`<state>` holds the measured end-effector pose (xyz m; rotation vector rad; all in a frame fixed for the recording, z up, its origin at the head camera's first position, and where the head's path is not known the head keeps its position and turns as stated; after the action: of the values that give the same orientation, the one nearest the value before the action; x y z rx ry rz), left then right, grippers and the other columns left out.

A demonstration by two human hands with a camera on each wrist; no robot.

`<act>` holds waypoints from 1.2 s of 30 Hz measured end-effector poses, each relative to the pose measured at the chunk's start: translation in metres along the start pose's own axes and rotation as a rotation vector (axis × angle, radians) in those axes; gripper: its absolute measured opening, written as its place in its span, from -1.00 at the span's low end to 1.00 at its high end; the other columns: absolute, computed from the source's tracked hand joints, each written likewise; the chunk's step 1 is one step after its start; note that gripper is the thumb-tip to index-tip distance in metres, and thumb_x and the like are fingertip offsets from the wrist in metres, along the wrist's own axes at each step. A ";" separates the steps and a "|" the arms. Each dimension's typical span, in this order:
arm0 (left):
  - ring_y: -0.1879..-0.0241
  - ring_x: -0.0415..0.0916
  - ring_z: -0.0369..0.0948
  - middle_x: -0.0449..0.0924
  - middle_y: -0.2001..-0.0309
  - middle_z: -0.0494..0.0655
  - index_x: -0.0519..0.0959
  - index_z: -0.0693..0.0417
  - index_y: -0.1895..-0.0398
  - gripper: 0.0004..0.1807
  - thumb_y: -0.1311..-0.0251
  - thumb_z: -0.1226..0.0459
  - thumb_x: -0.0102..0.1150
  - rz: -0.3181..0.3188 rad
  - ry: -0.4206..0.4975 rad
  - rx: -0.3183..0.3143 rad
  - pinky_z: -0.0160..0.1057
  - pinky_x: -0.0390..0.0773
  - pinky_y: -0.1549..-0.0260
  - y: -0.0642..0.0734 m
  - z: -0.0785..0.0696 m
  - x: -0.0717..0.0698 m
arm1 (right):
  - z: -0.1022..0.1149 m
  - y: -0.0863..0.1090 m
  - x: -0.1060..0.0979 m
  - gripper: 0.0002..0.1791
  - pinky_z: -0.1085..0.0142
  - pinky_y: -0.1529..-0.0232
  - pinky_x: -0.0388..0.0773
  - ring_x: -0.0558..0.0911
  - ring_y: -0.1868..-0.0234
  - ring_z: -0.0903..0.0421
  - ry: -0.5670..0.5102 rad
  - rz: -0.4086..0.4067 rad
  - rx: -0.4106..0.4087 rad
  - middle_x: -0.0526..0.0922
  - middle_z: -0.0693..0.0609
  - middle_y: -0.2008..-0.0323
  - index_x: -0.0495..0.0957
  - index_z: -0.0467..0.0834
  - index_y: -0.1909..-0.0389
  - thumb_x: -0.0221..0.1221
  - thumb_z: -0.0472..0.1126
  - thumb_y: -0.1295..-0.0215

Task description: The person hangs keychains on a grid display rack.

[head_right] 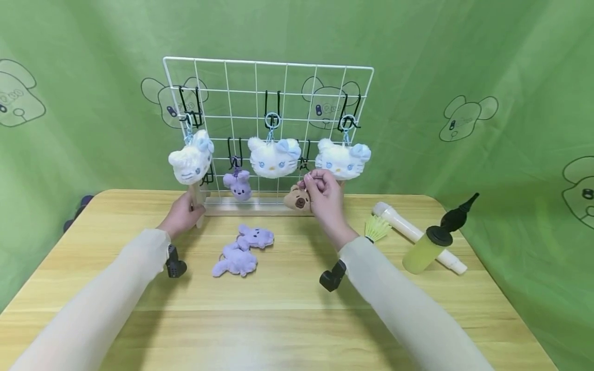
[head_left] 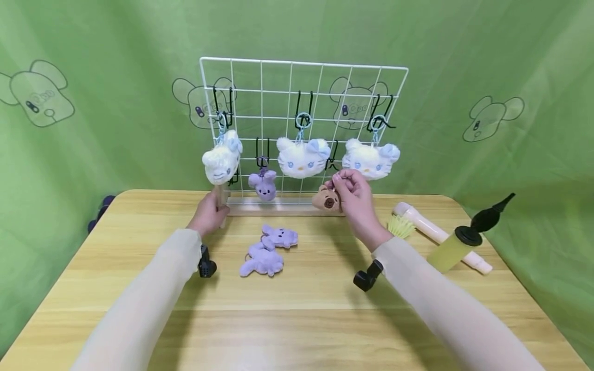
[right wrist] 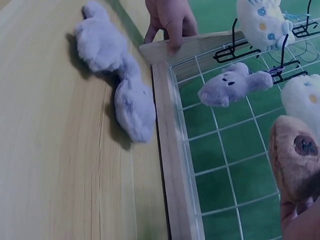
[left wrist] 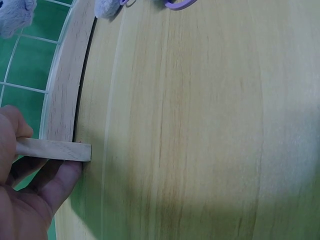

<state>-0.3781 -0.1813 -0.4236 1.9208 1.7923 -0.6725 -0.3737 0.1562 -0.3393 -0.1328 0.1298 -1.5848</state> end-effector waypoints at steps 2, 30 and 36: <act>-0.36 0.41 0.41 0.30 -0.42 0.57 0.06 0.44 -0.56 -0.34 -0.46 0.44 -0.07 0.000 -0.001 0.000 0.27 0.54 -0.39 0.000 0.000 0.000 | -0.003 -0.002 0.001 -0.96 0.57 0.51 0.53 0.68 0.29 0.37 0.019 -0.025 0.024 0.73 0.30 0.31 0.47 -0.02 0.13 0.07 -0.21 -0.61; -0.42 0.37 0.39 0.30 -0.45 0.52 0.05 0.35 -0.61 -0.29 -0.44 0.46 -0.02 -0.014 0.023 0.009 0.28 0.49 -0.43 -0.007 0.004 0.000 | -0.029 -0.024 0.007 -0.97 0.55 -0.21 0.63 0.59 0.06 0.35 -0.101 -0.210 0.174 0.59 0.21 0.16 0.52 -0.05 0.09 0.15 -0.20 -0.56; -0.41 0.37 0.39 0.30 -0.44 0.52 0.07 0.36 -0.60 -0.30 -0.44 0.46 -0.01 -0.015 0.019 0.005 0.28 0.49 -0.43 -0.005 0.004 -0.001 | -0.033 -0.024 0.003 -0.95 0.60 -0.15 0.60 0.55 0.05 0.34 -0.084 -0.199 0.154 0.56 0.20 0.14 0.49 -0.05 0.06 0.14 -0.23 -0.56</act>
<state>-0.3832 -0.1839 -0.4261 1.9248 1.8203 -0.6660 -0.4031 0.1539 -0.3675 -0.0941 -0.0728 -1.7776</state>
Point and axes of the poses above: each hand's wrist, its own y-axis away from the middle knuckle, its own x-axis out of the palm, z = x × y, the point moved 9 cm from there along -y, towards the middle knuckle
